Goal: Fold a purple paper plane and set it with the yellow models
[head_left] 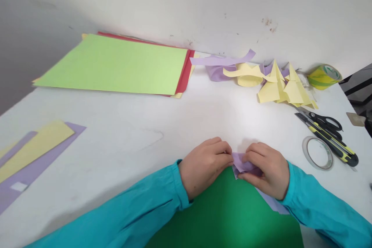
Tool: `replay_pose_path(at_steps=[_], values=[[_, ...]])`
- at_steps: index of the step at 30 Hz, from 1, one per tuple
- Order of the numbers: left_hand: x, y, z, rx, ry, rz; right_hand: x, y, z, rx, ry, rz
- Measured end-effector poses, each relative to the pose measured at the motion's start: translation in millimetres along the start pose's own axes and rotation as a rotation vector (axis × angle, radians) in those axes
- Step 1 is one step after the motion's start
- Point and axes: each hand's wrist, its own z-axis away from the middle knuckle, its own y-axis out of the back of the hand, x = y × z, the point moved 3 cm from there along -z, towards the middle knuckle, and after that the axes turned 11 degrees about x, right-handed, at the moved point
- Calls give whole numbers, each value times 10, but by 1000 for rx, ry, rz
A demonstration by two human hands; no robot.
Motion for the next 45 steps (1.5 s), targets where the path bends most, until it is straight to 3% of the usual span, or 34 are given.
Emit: replay_pose_path(at_steps=[5,11,14,18,22,26,28,32,37,45], values=[[1,-50,5,12,20,-94,49,49,-85,10,-75,-157],[13,-95,2,4,95,-124,116,141,-192,-264,-260,-258],[10,-101,7,6,100,-110,144,258,-174,-384,-233,-262],[0,-84,6,28,88,-96,221,406,-71,-413,-200,-289],[-2,-70,16,46,26,-108,153,501,107,-350,-148,-144],[51,-89,68,112,-55,-224,-187,591,263,-29,8,421],[112,-115,99,146,-60,-284,-383,558,313,58,104,561],[262,-180,130,196,-33,-347,-522,372,319,133,165,587],[358,-230,123,237,-85,-411,-379,150,233,182,213,556],[363,-237,147,277,-79,-443,-306,67,122,134,200,521]])
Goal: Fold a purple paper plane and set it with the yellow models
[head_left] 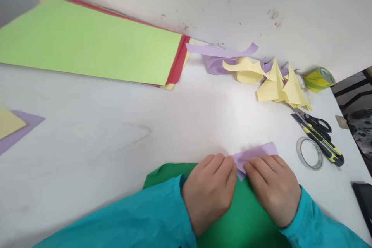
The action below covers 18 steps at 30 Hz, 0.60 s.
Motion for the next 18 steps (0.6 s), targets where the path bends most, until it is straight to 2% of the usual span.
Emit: replay_pose_path(at_steps=[4,9,14,16,18], values=[[-24,1,-21,-28,25,31,148,-12,-16,-86,-39,-91],[-67,-22,-38,-72,109,68,496,-28,5,-314,-146,-252],[-96,-55,-28,-127,174,149,840,-111,-4,-664,-318,-694],[-117,-69,-27,-135,232,185,967,-148,2,-742,-407,-783],[-140,-85,-28,-151,302,207,1072,-172,32,-794,-534,-767]])
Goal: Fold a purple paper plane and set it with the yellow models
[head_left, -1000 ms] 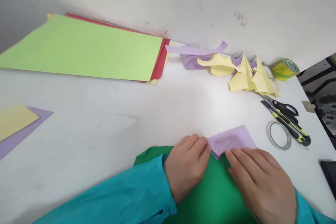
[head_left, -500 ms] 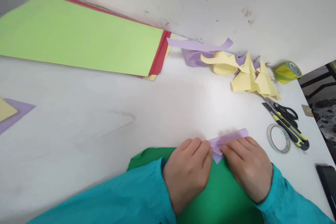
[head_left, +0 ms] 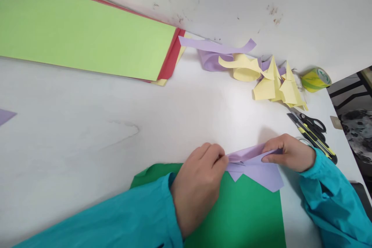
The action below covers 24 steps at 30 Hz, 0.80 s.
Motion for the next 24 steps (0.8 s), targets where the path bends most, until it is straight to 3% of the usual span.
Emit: replay_pose_path(at_steps=[2,4,6,8,11,14,19,24], values=[[-17,-9,-13,-27,61,12,30,46,31,116,-97,84],[-20,-14,-27,-65,94,23,-86,73,113,361,-49,254],[-17,-12,-39,-102,120,37,-344,20,230,592,175,400],[-16,-5,-50,-121,144,56,-594,-131,309,668,359,516],[-20,1,-63,-122,156,82,-750,-373,255,639,421,578],[-33,-2,-69,-97,151,85,-693,-485,94,637,396,685],[-39,5,-70,-85,142,107,-682,-479,-35,610,470,864],[-43,31,-90,-110,181,163,-696,-441,-110,467,469,870]])
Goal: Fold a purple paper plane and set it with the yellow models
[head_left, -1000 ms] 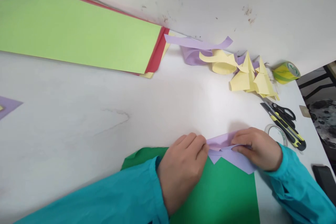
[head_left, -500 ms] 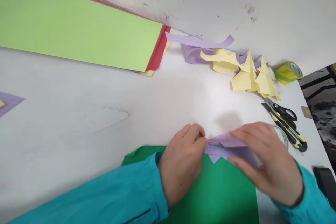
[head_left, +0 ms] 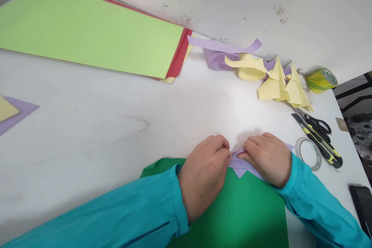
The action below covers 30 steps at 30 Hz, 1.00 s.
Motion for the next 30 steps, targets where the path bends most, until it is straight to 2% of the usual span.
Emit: replay_pose_path(at_steps=[5,11,16,21,30], values=[[-3,5,-10,3,17,26,95,-73,-45,-67,5,-6],[-61,81,22,69,82,34,157,-155,-57,-107,40,-40],[-102,143,23,77,98,-33,154,-222,-29,-50,62,-7],[-154,147,61,129,117,-86,108,-224,-4,32,-7,-12],[-158,139,101,121,56,-311,81,-213,-13,44,-85,-64]])
